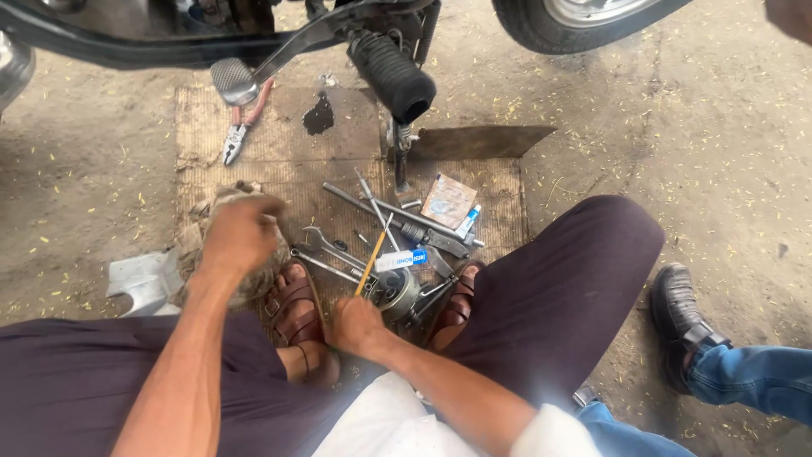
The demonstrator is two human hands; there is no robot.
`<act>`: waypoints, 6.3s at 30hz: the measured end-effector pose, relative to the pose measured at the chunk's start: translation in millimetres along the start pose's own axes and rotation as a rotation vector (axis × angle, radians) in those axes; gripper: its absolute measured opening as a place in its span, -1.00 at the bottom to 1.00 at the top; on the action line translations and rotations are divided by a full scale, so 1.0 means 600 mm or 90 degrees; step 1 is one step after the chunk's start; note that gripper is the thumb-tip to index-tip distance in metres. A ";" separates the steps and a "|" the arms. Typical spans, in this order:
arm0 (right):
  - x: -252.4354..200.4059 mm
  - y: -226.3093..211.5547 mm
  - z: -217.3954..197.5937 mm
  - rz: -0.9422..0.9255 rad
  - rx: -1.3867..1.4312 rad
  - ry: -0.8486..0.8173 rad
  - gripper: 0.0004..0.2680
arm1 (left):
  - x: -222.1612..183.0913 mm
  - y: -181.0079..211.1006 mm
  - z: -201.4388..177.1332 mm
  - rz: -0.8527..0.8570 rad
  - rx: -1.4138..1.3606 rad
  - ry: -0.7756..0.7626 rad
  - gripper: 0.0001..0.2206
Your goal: Repairing and reassembling parts of a motorcycle engine, applying sealant and using tools to secure components.
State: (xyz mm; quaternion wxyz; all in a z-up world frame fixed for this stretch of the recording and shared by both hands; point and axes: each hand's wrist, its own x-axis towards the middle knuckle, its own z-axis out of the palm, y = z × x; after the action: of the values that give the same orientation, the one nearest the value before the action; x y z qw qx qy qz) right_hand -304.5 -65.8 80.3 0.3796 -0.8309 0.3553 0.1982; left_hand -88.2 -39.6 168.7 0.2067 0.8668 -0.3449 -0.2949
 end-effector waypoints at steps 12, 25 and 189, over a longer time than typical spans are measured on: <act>-0.191 0.008 -0.372 -0.106 0.147 -0.064 -0.58 | -0.039 0.059 0.042 0.448 0.245 -0.039 -0.53; -0.162 -0.002 -0.226 -0.202 0.288 0.113 -0.66 | -0.014 0.061 -0.035 -0.023 -0.930 -0.032 -0.81; -0.014 0.061 -0.263 -0.036 0.919 0.223 -0.77 | 0.084 0.069 0.172 -0.075 -0.645 -0.177 -0.78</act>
State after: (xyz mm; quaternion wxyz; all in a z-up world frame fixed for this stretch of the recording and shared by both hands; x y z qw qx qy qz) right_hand -327.8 -200.7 167.0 0.7739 -0.4033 0.4308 -0.2300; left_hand -145.9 -120.0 97.0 0.5351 0.6288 -0.1340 -0.5480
